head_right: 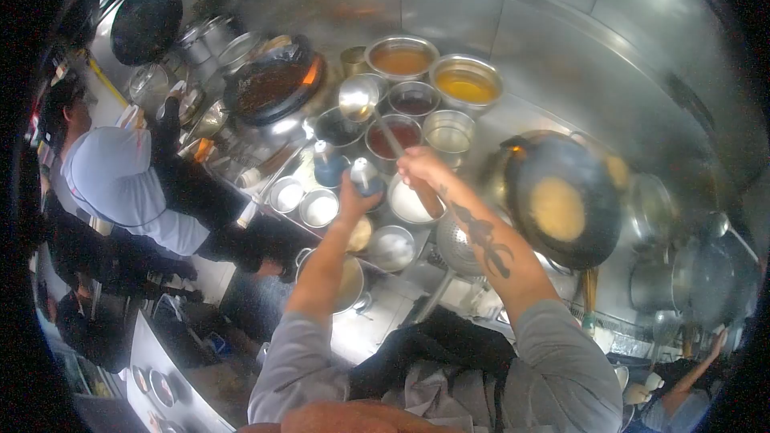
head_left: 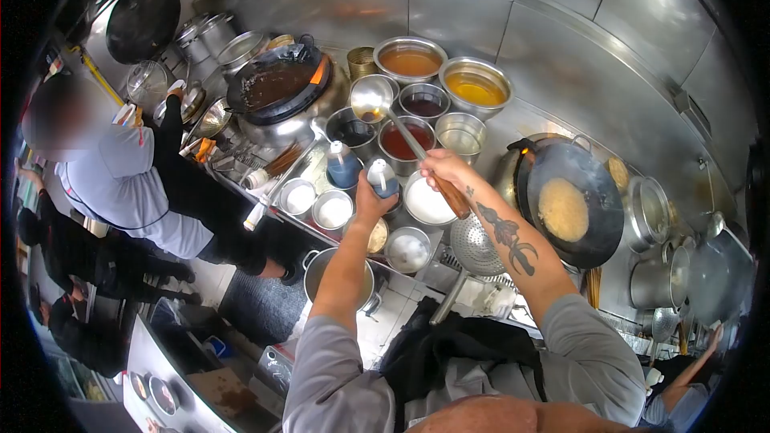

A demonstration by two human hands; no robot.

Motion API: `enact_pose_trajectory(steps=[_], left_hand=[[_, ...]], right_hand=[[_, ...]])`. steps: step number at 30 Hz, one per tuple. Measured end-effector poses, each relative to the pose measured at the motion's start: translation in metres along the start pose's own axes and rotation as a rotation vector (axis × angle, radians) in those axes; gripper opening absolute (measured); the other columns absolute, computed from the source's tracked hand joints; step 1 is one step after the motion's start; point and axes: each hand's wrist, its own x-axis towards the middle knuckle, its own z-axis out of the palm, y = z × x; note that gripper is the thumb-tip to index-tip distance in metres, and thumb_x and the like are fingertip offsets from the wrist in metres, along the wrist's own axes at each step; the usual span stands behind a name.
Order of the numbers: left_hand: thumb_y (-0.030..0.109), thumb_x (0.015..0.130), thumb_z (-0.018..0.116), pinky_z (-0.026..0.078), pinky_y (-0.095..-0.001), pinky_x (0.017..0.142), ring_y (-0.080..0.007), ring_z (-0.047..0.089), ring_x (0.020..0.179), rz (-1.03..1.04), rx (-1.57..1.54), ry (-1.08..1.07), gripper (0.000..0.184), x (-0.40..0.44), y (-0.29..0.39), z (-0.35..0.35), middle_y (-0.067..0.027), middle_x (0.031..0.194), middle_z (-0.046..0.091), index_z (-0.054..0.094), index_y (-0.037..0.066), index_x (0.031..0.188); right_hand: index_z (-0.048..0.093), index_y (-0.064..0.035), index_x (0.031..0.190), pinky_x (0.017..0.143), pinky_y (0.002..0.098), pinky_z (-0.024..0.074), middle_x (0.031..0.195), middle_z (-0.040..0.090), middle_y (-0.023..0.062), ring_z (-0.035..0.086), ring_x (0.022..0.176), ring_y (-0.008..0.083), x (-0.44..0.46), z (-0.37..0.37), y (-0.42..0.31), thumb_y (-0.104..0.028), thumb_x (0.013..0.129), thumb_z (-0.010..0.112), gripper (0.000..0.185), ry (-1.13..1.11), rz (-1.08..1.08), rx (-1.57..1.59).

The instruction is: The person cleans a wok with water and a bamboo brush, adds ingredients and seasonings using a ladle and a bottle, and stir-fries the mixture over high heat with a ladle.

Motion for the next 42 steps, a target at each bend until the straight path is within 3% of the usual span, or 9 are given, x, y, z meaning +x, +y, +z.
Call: enact_pose_trajectory(steps=[9, 13, 17, 19, 21, 23, 29, 37, 42], left_hand=[[0.016, 0.056, 0.084, 0.048, -0.0374, 0.084, -0.0309, 0.061, 0.096, -0.023, 0.001, 0.018, 0.073, -0.007, 0.004, 0.001, -0.0169, 0.104, 0.061, 0.046, 0.001, 0.115], [0.015, 0.056, 0.084, 0.048, -0.0363, 0.085, -0.0284, 0.061, 0.094, -0.107, -0.008, 0.063, 0.073, -0.004, 0.018, 0.003, -0.0157, 0.103, 0.061, 0.046, 0.000, 0.116], [0.016, 0.057, 0.085, 0.046, -0.0383, 0.090, -0.0279, 0.058, 0.098, 0.125, -0.087, 0.127, 0.079, 0.004, 0.028, -0.002, -0.0151, 0.109, 0.058, 0.045, -0.003, 0.122], [0.018, 0.059, 0.086, 0.042, -0.0394, 0.095, -0.0289, 0.053, 0.106, 0.277, 0.098, 0.189, 0.087, 0.012, 0.057, -0.015, -0.0177, 0.118, 0.053, 0.040, -0.006, 0.128], [0.019, 0.061, 0.086, 0.039, -0.0392, 0.099, -0.0286, 0.048, 0.114, 0.081, -0.061, 0.190, 0.092, 0.015, 0.059, -0.021, -0.0214, 0.127, 0.046, 0.035, -0.009, 0.132], [0.019, 0.062, 0.086, 0.037, -0.0391, 0.101, -0.0279, 0.047, 0.116, 0.022, -0.088, 0.127, 0.091, 0.017, 0.150, -0.038, -0.0228, 0.128, 0.045, 0.034, -0.010, 0.132], [0.013, 0.063, 0.083, 0.045, -0.0345, 0.090, -0.0222, 0.055, 0.103, 0.114, -0.177, 0.058, 0.075, 0.021, 0.235, -0.005, -0.0169, 0.115, 0.054, 0.042, -0.005, 0.124], [0.017, 0.062, 0.082, 0.046, -0.0337, 0.088, -0.0245, 0.058, 0.097, 0.455, -0.003, -0.175, 0.075, -0.001, 0.295, 0.104, -0.0162, 0.109, 0.058, 0.044, -0.003, 0.123], [0.020, 0.056, 0.080, 0.049, -0.0454, 0.082, -0.0397, 0.060, 0.090, 0.620, 0.426, -0.397, 0.082, -0.018, 0.296, 0.179, -0.0245, 0.101, 0.058, 0.040, 0.000, 0.125]], right_hand=[[0.054, -0.0032, 0.085, 0.046, 0.0259, 0.0410, 0.068, 0.056, 0.0042, 0.052, 0.053, 0.0113, 0.007, -0.011, 0.010, -0.008, 0.088, 0.057, 0.006, -0.078, 0.055, 0.209], [0.052, -0.0016, 0.100, 0.049, 0.0235, 0.0390, 0.075, 0.055, 0.0003, 0.048, 0.056, 0.0072, -0.039, -0.034, 0.004, -0.011, 0.091, 0.053, 0.014, -0.184, 0.011, 0.477], [0.046, 0.0017, 0.120, 0.045, 0.0231, 0.0392, 0.078, 0.049, 0.0003, 0.045, 0.052, 0.0062, -0.121, -0.103, 0.022, -0.013, 0.093, 0.049, 0.031, -0.232, -0.040, 0.735], [0.046, 0.0007, 0.122, 0.045, 0.0235, 0.0394, 0.077, 0.050, 0.0010, 0.045, 0.050, 0.0069, -0.180, -0.123, 0.025, -0.013, 0.093, 0.050, 0.033, -0.071, -0.131, 0.640], [0.048, -0.0003, 0.122, 0.044, 0.0234, 0.0392, 0.076, 0.050, 0.0017, 0.044, 0.048, 0.0077, -0.238, -0.138, 0.032, -0.011, 0.092, 0.052, 0.033, 0.098, -0.138, 0.555], [0.055, -0.0003, 0.112, 0.042, 0.0225, 0.0385, 0.072, 0.052, 0.0019, 0.047, 0.047, 0.0083, -0.282, -0.154, 0.053, -0.005, 0.087, 0.054, 0.026, 0.326, -0.182, 0.426], [0.059, 0.0040, 0.104, 0.042, 0.0245, 0.0410, 0.066, 0.054, 0.0028, 0.052, 0.047, 0.0104, -0.351, -0.217, 0.145, -0.003, 0.083, 0.055, 0.023, 0.804, -0.150, -0.176], [0.053, 0.0034, 0.123, 0.044, 0.0303, 0.0440, 0.070, 0.057, 0.0073, 0.052, 0.049, 0.0134, -0.405, -0.237, 0.172, -0.007, 0.080, 0.057, 0.045, 0.937, -0.049, -0.250], [0.054, 0.0009, 0.124, 0.043, 0.0268, 0.0430, 0.063, 0.055, 0.0034, 0.052, 0.045, 0.0117, -0.431, -0.256, 0.188, -0.002, 0.081, 0.054, 0.043, 0.873, -0.166, -0.224]])
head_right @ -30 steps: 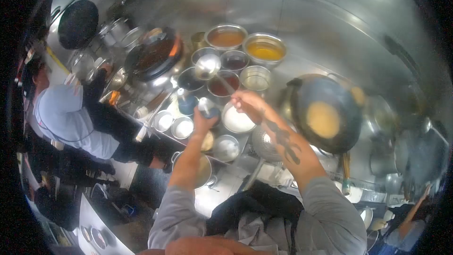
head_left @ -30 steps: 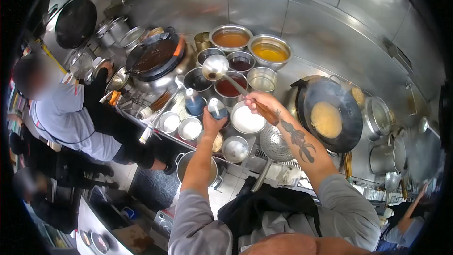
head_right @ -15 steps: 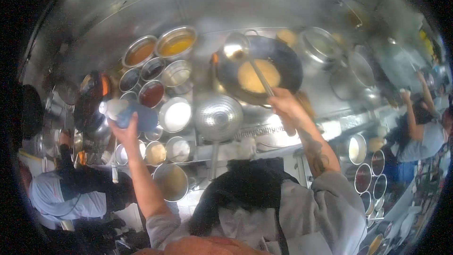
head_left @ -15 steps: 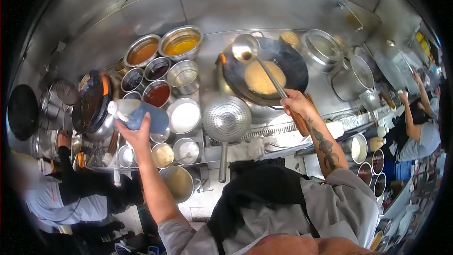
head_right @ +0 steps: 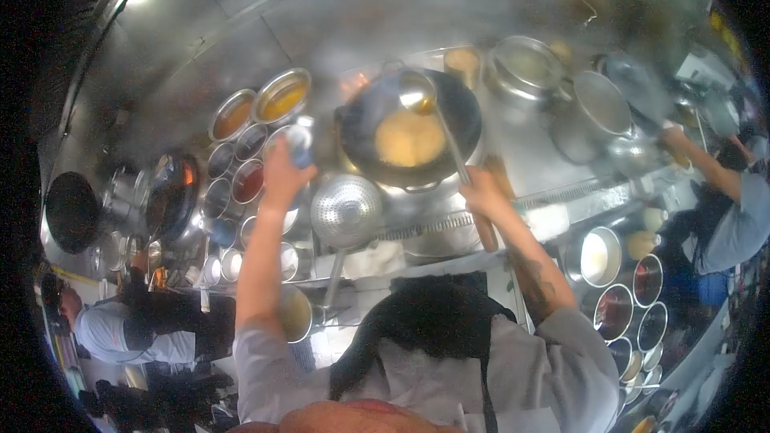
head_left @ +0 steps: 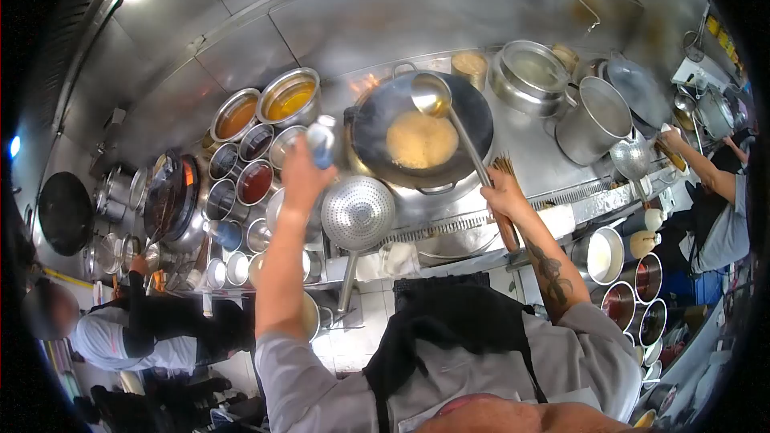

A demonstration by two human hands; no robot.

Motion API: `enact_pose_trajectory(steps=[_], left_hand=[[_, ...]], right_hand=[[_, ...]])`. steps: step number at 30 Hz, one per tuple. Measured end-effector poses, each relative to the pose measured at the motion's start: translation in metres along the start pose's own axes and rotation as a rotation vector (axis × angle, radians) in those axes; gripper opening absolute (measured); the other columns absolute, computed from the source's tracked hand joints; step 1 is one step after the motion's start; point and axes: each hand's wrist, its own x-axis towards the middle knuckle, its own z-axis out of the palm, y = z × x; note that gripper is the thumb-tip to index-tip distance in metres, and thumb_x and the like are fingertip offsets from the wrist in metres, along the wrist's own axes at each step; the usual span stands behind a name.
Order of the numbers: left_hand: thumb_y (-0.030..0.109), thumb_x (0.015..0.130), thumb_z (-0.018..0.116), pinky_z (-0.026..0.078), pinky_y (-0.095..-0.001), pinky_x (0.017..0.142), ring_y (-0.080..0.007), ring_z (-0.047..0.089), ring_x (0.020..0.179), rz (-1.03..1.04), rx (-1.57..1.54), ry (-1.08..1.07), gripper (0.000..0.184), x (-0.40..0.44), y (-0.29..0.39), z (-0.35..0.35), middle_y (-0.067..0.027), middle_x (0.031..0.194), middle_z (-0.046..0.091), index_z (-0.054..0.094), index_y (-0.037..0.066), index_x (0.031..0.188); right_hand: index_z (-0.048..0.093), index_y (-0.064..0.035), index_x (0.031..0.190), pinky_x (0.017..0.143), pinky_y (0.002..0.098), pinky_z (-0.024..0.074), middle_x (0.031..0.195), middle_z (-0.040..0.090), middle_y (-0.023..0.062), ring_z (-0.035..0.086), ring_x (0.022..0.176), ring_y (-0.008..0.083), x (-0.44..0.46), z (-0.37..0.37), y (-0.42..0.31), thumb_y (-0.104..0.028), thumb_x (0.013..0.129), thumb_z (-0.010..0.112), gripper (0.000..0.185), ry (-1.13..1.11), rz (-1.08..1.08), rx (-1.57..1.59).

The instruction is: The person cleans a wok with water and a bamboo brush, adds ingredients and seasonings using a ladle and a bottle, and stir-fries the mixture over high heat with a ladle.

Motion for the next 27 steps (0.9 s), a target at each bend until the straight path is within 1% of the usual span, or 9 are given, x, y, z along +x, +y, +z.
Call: enact_pose_trajectory(steps=[5, 6, 10, 14, 16, 18, 21, 25, 27], left_hand=[[0.019, 0.054, 0.080, 0.050, -0.0495, 0.075, -0.0427, 0.060, 0.086, -0.136, 0.239, -0.254, 0.079, 0.012, 0.038, 0.061, -0.0241, 0.093, 0.056, 0.039, 0.004, 0.120], [0.022, 0.056, 0.082, 0.051, -0.0474, 0.072, -0.0399, 0.061, 0.087, -0.122, 0.284, -0.268, 0.077, 0.014, 0.046, 0.069, -0.0226, 0.099, 0.056, 0.041, 0.007, 0.120], [0.029, 0.058, 0.084, 0.051, -0.0437, 0.071, -0.0294, 0.061, 0.092, -0.134, 0.579, -0.402, 0.082, 0.022, 0.068, 0.102, -0.0147, 0.101, 0.058, 0.042, 0.011, 0.125], [0.033, 0.056, 0.085, 0.051, -0.0422, 0.072, -0.0284, 0.062, 0.092, -0.074, 0.737, -0.403, 0.084, 0.029, 0.073, 0.125, -0.0130, 0.099, 0.059, 0.043, 0.012, 0.125], [0.035, 0.055, 0.085, 0.051, -0.0421, 0.072, -0.0277, 0.062, 0.093, -0.078, 0.791, -0.381, 0.082, 0.033, 0.079, 0.127, -0.0131, 0.099, 0.059, 0.044, 0.013, 0.123], [0.034, 0.055, 0.085, 0.051, -0.0434, 0.072, -0.0289, 0.062, 0.091, -0.124, 0.683, -0.423, 0.081, 0.039, 0.088, 0.118, -0.0138, 0.099, 0.059, 0.044, 0.011, 0.121], [0.033, 0.055, 0.084, 0.051, -0.0446, 0.074, -0.0332, 0.062, 0.089, -0.165, 0.380, -0.357, 0.080, 0.035, 0.080, 0.105, -0.0169, 0.098, 0.060, 0.043, 0.007, 0.118], [0.031, 0.058, 0.082, 0.051, -0.0437, 0.079, -0.0395, 0.061, 0.091, -0.274, -0.092, -0.181, 0.078, 0.015, 0.054, 0.085, -0.0233, 0.098, 0.061, 0.041, 0.001, 0.116], [0.030, 0.059, 0.080, 0.050, -0.0425, 0.079, -0.0376, 0.063, 0.093, -0.416, -0.278, -0.081, 0.075, 0.005, 0.051, 0.062, -0.0246, 0.099, 0.063, 0.042, -0.001, 0.116]], right_hand=[[0.054, 0.0020, 0.121, 0.041, 0.0243, 0.0418, 0.067, 0.055, 0.0020, 0.052, 0.045, 0.0102, -0.016, -0.023, -0.012, 0.001, 0.081, 0.051, 0.040, -0.199, 0.124, 0.367], [0.053, 0.0035, 0.119, 0.040, 0.0239, 0.0413, 0.068, 0.055, 0.0024, 0.052, 0.044, 0.0106, -0.019, -0.026, -0.014, 0.001, 0.082, 0.051, 0.038, -0.236, 0.116, 0.413], [0.053, 0.0035, 0.120, 0.040, 0.0239, 0.0417, 0.068, 0.054, 0.0021, 0.052, 0.045, 0.0100, -0.027, -0.033, -0.015, 0.000, 0.081, 0.052, 0.039, -0.317, 0.090, 0.363], [0.051, 0.0022, 0.126, 0.042, 0.0239, 0.0427, 0.065, 0.049, -0.0006, 0.049, 0.044, 0.0089, -0.037, -0.042, -0.023, 0.000, 0.081, 0.051, 0.044, -0.327, 0.047, 0.308], [0.055, 0.0023, 0.116, 0.044, 0.0256, 0.0444, 0.067, 0.054, 0.0032, 0.052, 0.048, 0.0103, -0.034, -0.043, -0.019, -0.004, 0.081, 0.053, 0.035, -0.297, 0.015, 0.212], [0.056, 0.0028, 0.107, 0.045, 0.0289, 0.0473, 0.066, 0.057, 0.0073, 0.056, 0.049, 0.0139, -0.030, -0.041, -0.016, -0.005, 0.080, 0.055, 0.028, -0.252, -0.020, 0.128], [0.052, 0.0015, 0.125, 0.042, 0.0269, 0.0421, 0.062, 0.048, 0.0011, 0.049, 0.045, 0.0100, -0.018, -0.033, -0.015, -0.003, 0.081, 0.053, 0.044, -0.178, -0.110, -0.077], [0.055, 0.0031, 0.111, 0.043, 0.0293, 0.0430, 0.060, 0.049, 0.0025, 0.050, 0.045, 0.0118, 0.022, -0.017, 0.007, -0.003, 0.080, 0.052, 0.032, -0.139, -0.082, -0.142], [0.055, 0.0040, 0.104, 0.043, 0.0309, 0.0438, 0.060, 0.050, 0.0034, 0.050, 0.044, 0.0127, 0.034, -0.007, 0.007, -0.005, 0.080, 0.053, 0.025, -0.121, -0.084, -0.144]])
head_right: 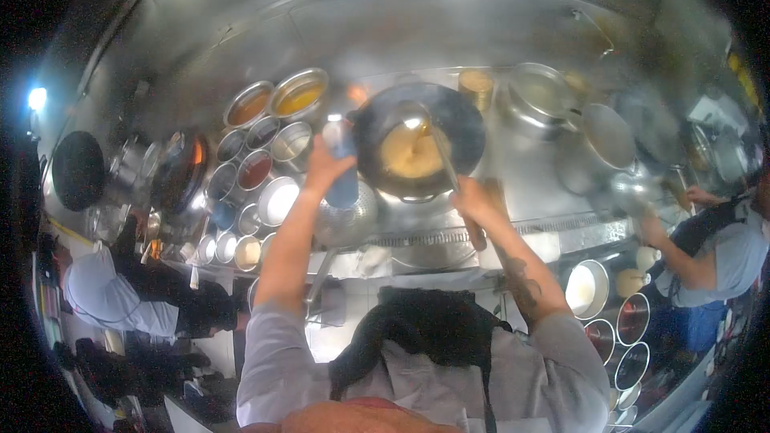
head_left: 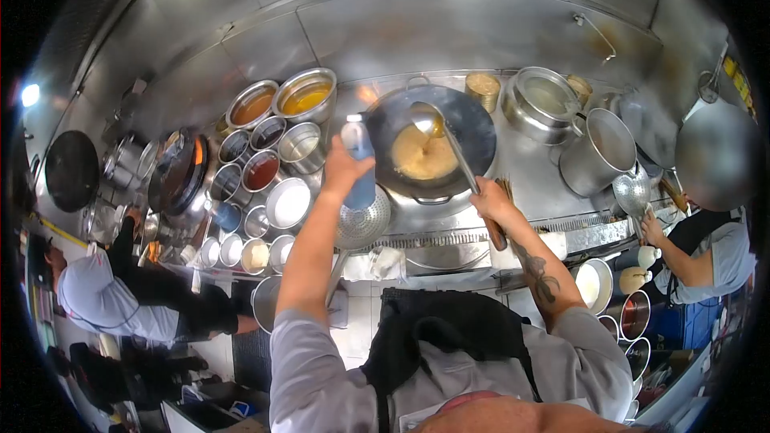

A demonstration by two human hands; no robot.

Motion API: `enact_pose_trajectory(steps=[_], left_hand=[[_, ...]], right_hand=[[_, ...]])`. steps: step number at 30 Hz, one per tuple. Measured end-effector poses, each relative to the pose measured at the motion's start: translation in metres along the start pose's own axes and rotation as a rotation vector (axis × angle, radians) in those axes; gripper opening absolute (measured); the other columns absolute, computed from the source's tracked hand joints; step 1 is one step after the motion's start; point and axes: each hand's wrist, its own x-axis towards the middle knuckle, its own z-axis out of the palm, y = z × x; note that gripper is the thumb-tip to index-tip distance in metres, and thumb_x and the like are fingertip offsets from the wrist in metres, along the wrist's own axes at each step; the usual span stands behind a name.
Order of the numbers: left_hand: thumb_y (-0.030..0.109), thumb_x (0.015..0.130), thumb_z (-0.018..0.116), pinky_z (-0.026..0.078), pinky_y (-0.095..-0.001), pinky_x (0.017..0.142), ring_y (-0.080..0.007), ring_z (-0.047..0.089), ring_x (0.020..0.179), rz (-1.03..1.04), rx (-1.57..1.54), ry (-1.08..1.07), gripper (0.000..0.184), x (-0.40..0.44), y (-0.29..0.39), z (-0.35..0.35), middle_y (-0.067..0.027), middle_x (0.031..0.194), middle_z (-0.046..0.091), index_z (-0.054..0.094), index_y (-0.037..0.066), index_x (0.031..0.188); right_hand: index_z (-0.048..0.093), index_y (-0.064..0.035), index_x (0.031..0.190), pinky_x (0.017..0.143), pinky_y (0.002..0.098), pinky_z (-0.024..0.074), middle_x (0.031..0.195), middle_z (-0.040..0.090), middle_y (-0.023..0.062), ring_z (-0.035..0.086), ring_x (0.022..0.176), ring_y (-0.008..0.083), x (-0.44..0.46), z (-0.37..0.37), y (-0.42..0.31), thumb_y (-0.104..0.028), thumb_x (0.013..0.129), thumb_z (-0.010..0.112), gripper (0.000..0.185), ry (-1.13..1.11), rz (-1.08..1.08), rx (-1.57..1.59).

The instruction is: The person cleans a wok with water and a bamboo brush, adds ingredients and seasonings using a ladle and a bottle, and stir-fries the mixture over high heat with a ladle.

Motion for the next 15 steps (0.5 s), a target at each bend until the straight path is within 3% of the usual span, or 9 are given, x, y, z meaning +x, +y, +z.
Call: enact_pose_trajectory(steps=[2, 3, 6, 7, 8, 9, 11, 14, 15], left_hand=[[0.029, 0.060, 0.080, 0.050, -0.0414, 0.080, -0.0351, 0.065, 0.091, -0.059, -0.145, 0.091, 0.073, -0.009, -0.007, -0.023, -0.0236, 0.098, 0.064, 0.043, -0.001, 0.115], [0.027, 0.060, 0.082, 0.051, -0.0387, 0.080, -0.0325, 0.065, 0.087, -0.028, -0.214, 0.123, 0.070, -0.011, -0.017, -0.034, -0.0218, 0.097, 0.065, 0.046, -0.001, 0.113], [0.025, 0.060, 0.083, 0.050, -0.0375, 0.080, -0.0308, 0.065, 0.087, 0.089, -0.142, 0.338, 0.070, -0.016, -0.045, -0.075, -0.0203, 0.098, 0.065, 0.046, -0.002, 0.114], [0.025, 0.060, 0.083, 0.050, -0.0378, 0.080, -0.0311, 0.065, 0.088, 0.074, -0.103, 0.358, 0.071, -0.018, -0.057, -0.094, -0.0200, 0.098, 0.064, 0.046, -0.002, 0.115], [0.025, 0.060, 0.084, 0.050, -0.0381, 0.081, -0.0314, 0.065, 0.089, 0.058, -0.064, 0.378, 0.073, -0.020, -0.068, -0.112, -0.0198, 0.099, 0.064, 0.046, -0.002, 0.116], [0.025, 0.060, 0.084, 0.050, -0.0393, 0.082, -0.0334, 0.064, 0.090, 0.104, -0.119, 0.423, 0.073, -0.024, -0.078, -0.129, -0.0206, 0.100, 0.064, 0.046, -0.002, 0.116], [0.025, 0.059, 0.084, 0.049, -0.0401, 0.083, -0.0345, 0.063, 0.092, 0.026, -0.041, 0.420, 0.074, -0.028, -0.115, -0.159, -0.0214, 0.102, 0.063, 0.046, -0.002, 0.116], [0.026, 0.058, 0.085, 0.048, -0.0410, 0.085, -0.0363, 0.062, 0.096, -0.067, 0.004, 0.442, 0.076, -0.035, -0.158, -0.192, -0.0229, 0.105, 0.061, 0.045, -0.002, 0.117], [0.026, 0.058, 0.085, 0.048, -0.0408, 0.085, -0.0362, 0.061, 0.097, -0.066, 0.034, 0.486, 0.077, -0.035, -0.178, -0.195, -0.0229, 0.105, 0.061, 0.045, -0.002, 0.117]], right_hand=[[0.055, 0.0044, 0.102, 0.043, 0.0314, 0.0440, 0.060, 0.050, 0.0039, 0.050, 0.044, 0.0130, 0.017, 0.013, 0.002, -0.005, 0.080, 0.054, 0.024, 0.015, -0.011, -0.090], [0.056, 0.0037, 0.110, 0.058, 0.0380, 0.0481, 0.074, 0.061, 0.0143, 0.061, 0.065, 0.0229, 0.031, 0.022, 0.011, -0.013, 0.080, 0.055, 0.034, -0.037, 0.077, -0.145], [0.057, 0.0031, 0.107, 0.056, 0.0346, 0.0473, 0.076, 0.060, 0.0102, 0.058, 0.066, 0.0182, 0.037, 0.042, 0.028, -0.017, 0.081, 0.057, 0.033, -0.164, 0.171, -0.006], [0.059, 0.0032, 0.093, 0.043, 0.0270, 0.0408, 0.064, 0.053, 0.0016, 0.048, 0.046, 0.0117, 0.007, 0.032, 0.000, -0.009, 0.080, 0.052, 0.019, -0.114, 0.115, 0.287], [0.059, 0.0042, 0.099, 0.043, 0.0261, 0.0405, 0.065, 0.052, 0.0022, 0.048, 0.049, 0.0106, 0.012, 0.026, 0.024, -0.006, 0.081, 0.051, 0.023, -0.118, 0.148, 0.313], [0.060, 0.0051, 0.106, 0.042, 0.0265, 0.0413, 0.065, 0.052, 0.0022, 0.049, 0.049, 0.0104, 0.017, 0.016, 0.032, -0.004, 0.081, 0.050, 0.029, -0.153, 0.295, 0.251], [0.059, 0.0028, 0.102, 0.038, 0.0286, 0.0411, 0.064, 0.052, 0.0038, 0.047, 0.043, 0.0126, 0.024, 0.007, 0.046, -0.004, 0.080, 0.050, 0.025, -0.091, 0.273, 0.172], [0.058, 0.0016, 0.096, 0.038, 0.0291, 0.0419, 0.060, 0.050, 0.0036, 0.048, 0.043, 0.0130, 0.043, 0.031, 0.039, -0.005, 0.079, 0.050, 0.019, -0.012, 0.145, -0.305], [0.059, 0.0009, 0.093, 0.038, 0.0289, 0.0415, 0.059, 0.050, 0.0034, 0.049, 0.042, 0.0134, 0.047, 0.042, 0.039, -0.005, 0.079, 0.051, 0.017, -0.002, 0.131, -0.233]])
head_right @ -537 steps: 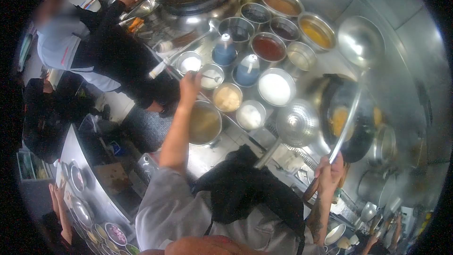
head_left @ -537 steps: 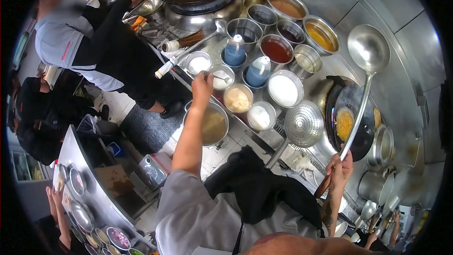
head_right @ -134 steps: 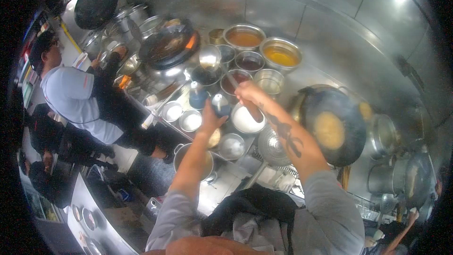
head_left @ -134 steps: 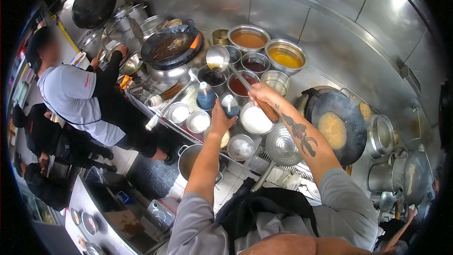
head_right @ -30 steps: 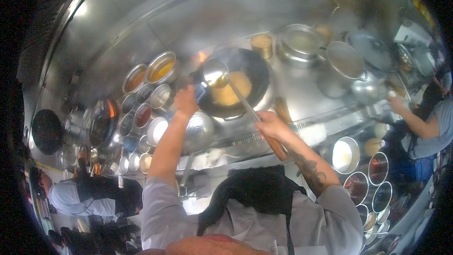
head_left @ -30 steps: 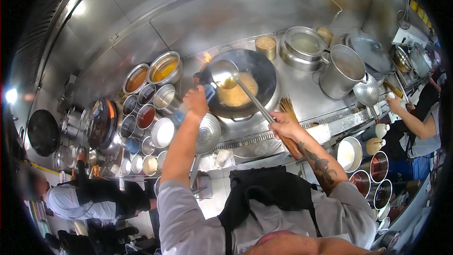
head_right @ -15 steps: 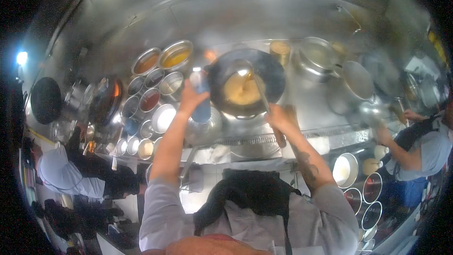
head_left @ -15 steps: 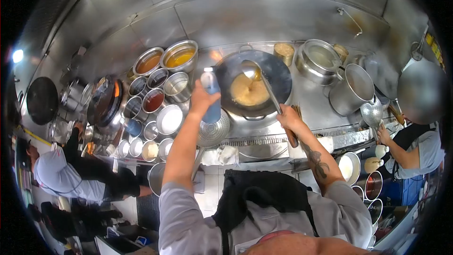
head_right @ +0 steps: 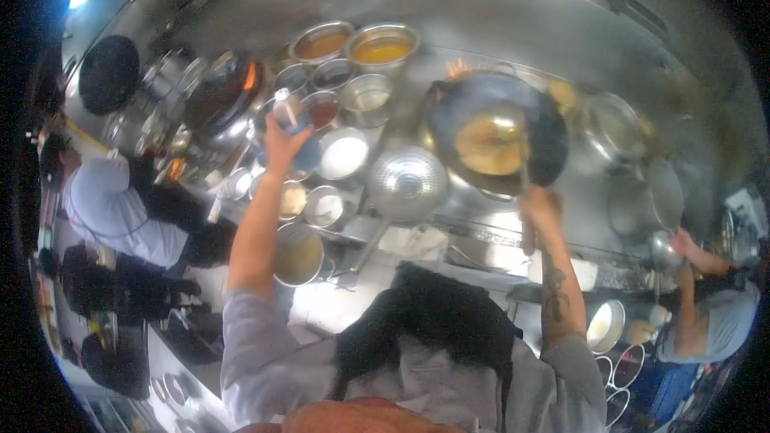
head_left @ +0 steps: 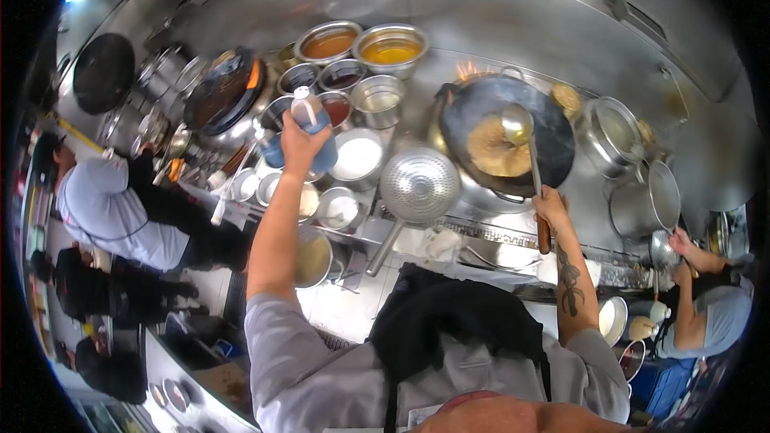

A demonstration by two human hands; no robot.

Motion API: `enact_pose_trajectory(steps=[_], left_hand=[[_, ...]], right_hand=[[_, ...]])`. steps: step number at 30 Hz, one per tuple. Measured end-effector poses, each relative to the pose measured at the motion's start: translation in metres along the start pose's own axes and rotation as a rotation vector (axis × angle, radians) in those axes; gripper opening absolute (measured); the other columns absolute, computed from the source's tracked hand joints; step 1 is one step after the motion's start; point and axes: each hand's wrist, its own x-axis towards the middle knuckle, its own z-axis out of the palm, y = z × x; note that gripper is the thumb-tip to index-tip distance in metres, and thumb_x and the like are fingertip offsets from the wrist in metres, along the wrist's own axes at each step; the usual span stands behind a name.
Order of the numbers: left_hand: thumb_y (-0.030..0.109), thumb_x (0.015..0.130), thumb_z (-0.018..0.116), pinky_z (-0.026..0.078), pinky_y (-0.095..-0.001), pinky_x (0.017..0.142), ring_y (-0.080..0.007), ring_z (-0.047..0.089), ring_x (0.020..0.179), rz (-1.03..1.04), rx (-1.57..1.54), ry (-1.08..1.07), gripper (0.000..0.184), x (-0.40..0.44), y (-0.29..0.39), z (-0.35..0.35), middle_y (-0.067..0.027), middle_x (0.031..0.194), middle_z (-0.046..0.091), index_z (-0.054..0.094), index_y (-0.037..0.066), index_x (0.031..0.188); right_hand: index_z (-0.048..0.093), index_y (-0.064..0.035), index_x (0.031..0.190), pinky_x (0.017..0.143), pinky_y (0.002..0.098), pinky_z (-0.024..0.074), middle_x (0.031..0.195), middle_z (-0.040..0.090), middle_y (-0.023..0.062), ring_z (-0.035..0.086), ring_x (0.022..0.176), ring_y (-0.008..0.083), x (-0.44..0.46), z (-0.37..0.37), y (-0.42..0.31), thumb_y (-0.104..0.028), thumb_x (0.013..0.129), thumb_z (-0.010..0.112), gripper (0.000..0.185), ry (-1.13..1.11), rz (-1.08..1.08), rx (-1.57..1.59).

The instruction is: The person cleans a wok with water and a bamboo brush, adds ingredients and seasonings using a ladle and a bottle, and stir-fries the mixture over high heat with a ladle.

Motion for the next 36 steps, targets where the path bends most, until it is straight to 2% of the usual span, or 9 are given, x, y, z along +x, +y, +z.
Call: enact_pose_trajectory(steps=[7, 11, 16, 26, 28, 30, 31, 33, 36], left_hand=[[0.024, 0.055, 0.086, 0.046, -0.0386, 0.088, -0.0300, 0.059, 0.097, -0.064, 0.014, 0.140, 0.081, -0.002, -0.085, -0.002, -0.0186, 0.107, 0.060, 0.044, -0.002, 0.119], [0.024, 0.055, 0.087, 0.043, -0.0389, 0.092, -0.0293, 0.056, 0.099, -0.023, -0.093, 0.080, 0.081, -0.003, -0.148, 0.023, -0.0172, 0.109, 0.057, 0.044, -0.002, 0.118], [0.020, 0.055, 0.087, 0.043, -0.0399, 0.091, -0.0314, 0.055, 0.099, -0.077, -0.120, 0.033, 0.081, -0.018, -0.169, 0.040, -0.0182, 0.108, 0.057, 0.043, -0.003, 0.119], [0.017, 0.059, 0.086, 0.036, -0.0438, 0.102, -0.0357, 0.048, 0.112, -0.167, -0.389, -0.110, 0.082, -0.040, -0.209, 0.051, -0.0211, 0.125, 0.045, 0.039, -0.003, 0.123], [0.017, 0.060, 0.075, 0.023, -0.0473, 0.111, -0.0442, 0.041, 0.122, 0.040, 0.135, -0.203, 0.079, -0.046, -0.255, 0.046, -0.0283, 0.128, 0.044, 0.040, -0.006, 0.126], [0.013, 0.063, 0.067, 0.042, -0.0438, 0.093, -0.0444, 0.054, 0.102, -0.292, 0.178, -0.269, 0.061, -0.044, -0.211, 0.005, -0.0303, 0.105, 0.057, 0.048, -0.012, 0.115], [0.014, 0.061, 0.068, 0.046, -0.0451, 0.084, -0.0428, 0.057, 0.091, -0.139, 0.280, -0.086, 0.056, -0.052, -0.262, 0.010, -0.0284, 0.095, 0.059, 0.052, -0.012, 0.108], [0.022, 0.062, 0.076, 0.042, -0.0435, 0.095, -0.0435, 0.053, 0.108, -0.479, 0.135, -0.033, 0.075, -0.038, -0.204, -0.035, -0.0328, 0.112, 0.054, 0.045, -0.013, 0.121], [0.035, 0.059, 0.084, 0.032, -0.0398, 0.107, -0.0429, 0.041, 0.126, -0.480, 0.358, 0.100, 0.106, -0.032, -0.260, -0.018, -0.0356, 0.132, 0.041, 0.029, -0.015, 0.134]], right_hand=[[0.061, -0.0024, 0.091, 0.037, 0.0286, 0.0399, 0.059, 0.051, 0.0032, 0.050, 0.041, 0.0146, -0.041, 0.008, -0.035, -0.002, 0.078, 0.049, 0.018, -0.109, 0.265, 0.432], [0.062, 0.0007, 0.096, 0.054, 0.0404, 0.0472, 0.065, 0.060, 0.0132, 0.061, 0.058, 0.0256, -0.033, 0.013, -0.014, -0.011, 0.076, 0.055, 0.024, 0.102, -0.016, -0.390], [0.058, 0.0036, 0.100, 0.043, 0.0322, 0.0466, 0.066, 0.055, 0.0091, 0.054, 0.048, 0.0168, -0.032, 0.047, -0.029, -0.008, 0.081, 0.054, 0.022, 0.044, 0.045, 0.126], [0.060, 0.0033, 0.095, 0.052, 0.0384, 0.0466, 0.067, 0.061, 0.0157, 0.062, 0.057, 0.0235, -0.029, 0.024, -0.035, -0.011, 0.079, 0.058, 0.022, 0.278, -0.056, -0.530], [0.061, 0.0018, 0.094, 0.050, 0.0370, 0.0463, 0.064, 0.060, 0.0120, 0.060, 0.053, 0.0220, -0.017, 0.032, -0.040, -0.012, 0.080, 0.057, 0.020, 0.130, 0.063, -0.407], [0.061, -0.0018, 0.088, 0.039, 0.0283, 0.0400, 0.057, 0.051, 0.0014, 0.050, 0.042, 0.0126, -0.025, 0.025, -0.026, -0.009, 0.083, 0.052, 0.013, 0.029, 0.095, 0.028], [0.059, -0.0022, 0.085, 0.037, 0.0282, 0.0387, 0.055, 0.049, 0.0014, 0.048, 0.041, 0.0121, -0.021, 0.022, 0.002, -0.007, 0.082, 0.049, 0.012, 0.046, 0.070, 0.116], [0.059, -0.0021, 0.085, 0.037, 0.0291, 0.0393, 0.056, 0.050, 0.0020, 0.049, 0.042, 0.0132, -0.027, 0.013, -0.012, -0.007, 0.082, 0.050, 0.011, 0.028, 0.064, 0.103], [0.060, 0.0000, 0.082, 0.039, 0.0311, 0.0402, 0.057, 0.052, 0.0046, 0.050, 0.044, 0.0152, -0.010, 0.020, 0.025, -0.011, 0.083, 0.052, 0.014, 0.174, 0.093, -0.027]])
